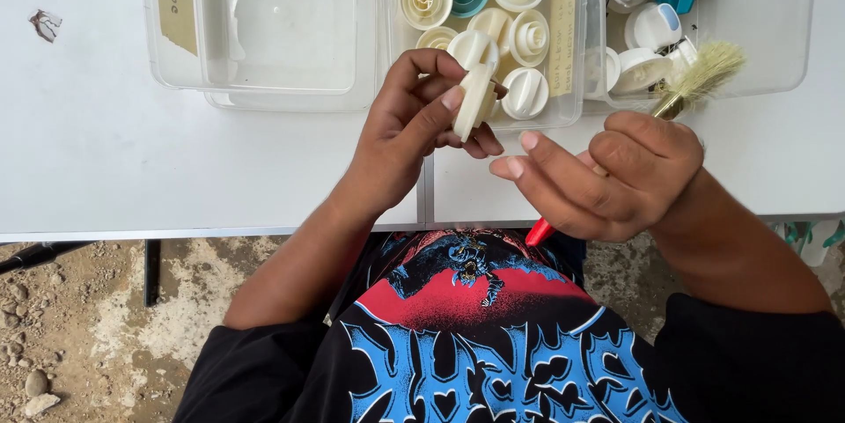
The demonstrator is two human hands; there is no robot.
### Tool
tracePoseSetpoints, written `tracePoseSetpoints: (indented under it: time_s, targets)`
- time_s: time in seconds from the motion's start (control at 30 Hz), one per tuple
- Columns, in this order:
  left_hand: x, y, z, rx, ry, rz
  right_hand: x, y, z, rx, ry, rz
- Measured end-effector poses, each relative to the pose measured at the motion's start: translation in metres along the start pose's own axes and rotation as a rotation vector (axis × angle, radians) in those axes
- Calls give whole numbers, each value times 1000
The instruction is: Cleaning and sorting plastic knobs using a paintbrush and plastic containers at a workbench.
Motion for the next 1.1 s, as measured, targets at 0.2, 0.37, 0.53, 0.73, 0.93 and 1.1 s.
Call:
tracePoseSetpoints:
  time_s: [0.2, 0.37, 0.53, 0.73, 0.93, 1.1]
  targets:
    - [18, 10, 13, 89, 111, -81, 21, 17, 14, 127, 454, 66]
    - [66, 18, 32, 293, 4, -122, 43, 4, 14, 43, 641, -124]
    - [72, 30, 34, 298, 4, -116, 51, 0, 15, 29, 690, -133]
    - [89, 29, 31, 170, -27, 114, 51, 12, 19, -48, 723, -184]
    - [52, -11, -8, 20, 92, -121, 35, 6, 38, -187, 789, -364]
    - [-8, -19, -24, -125, 23, -404, 22, -11, 49, -356, 882, -19]
Point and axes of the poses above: each hand's wrist, its own z-axis away from the middle knuckle, its own y-axis out of the palm, x = y × z, the point moved 6 cm from there along -z, towards the middle knuckle, and after that the axes turned 4 degrees about -x, right-handed, at the moved point
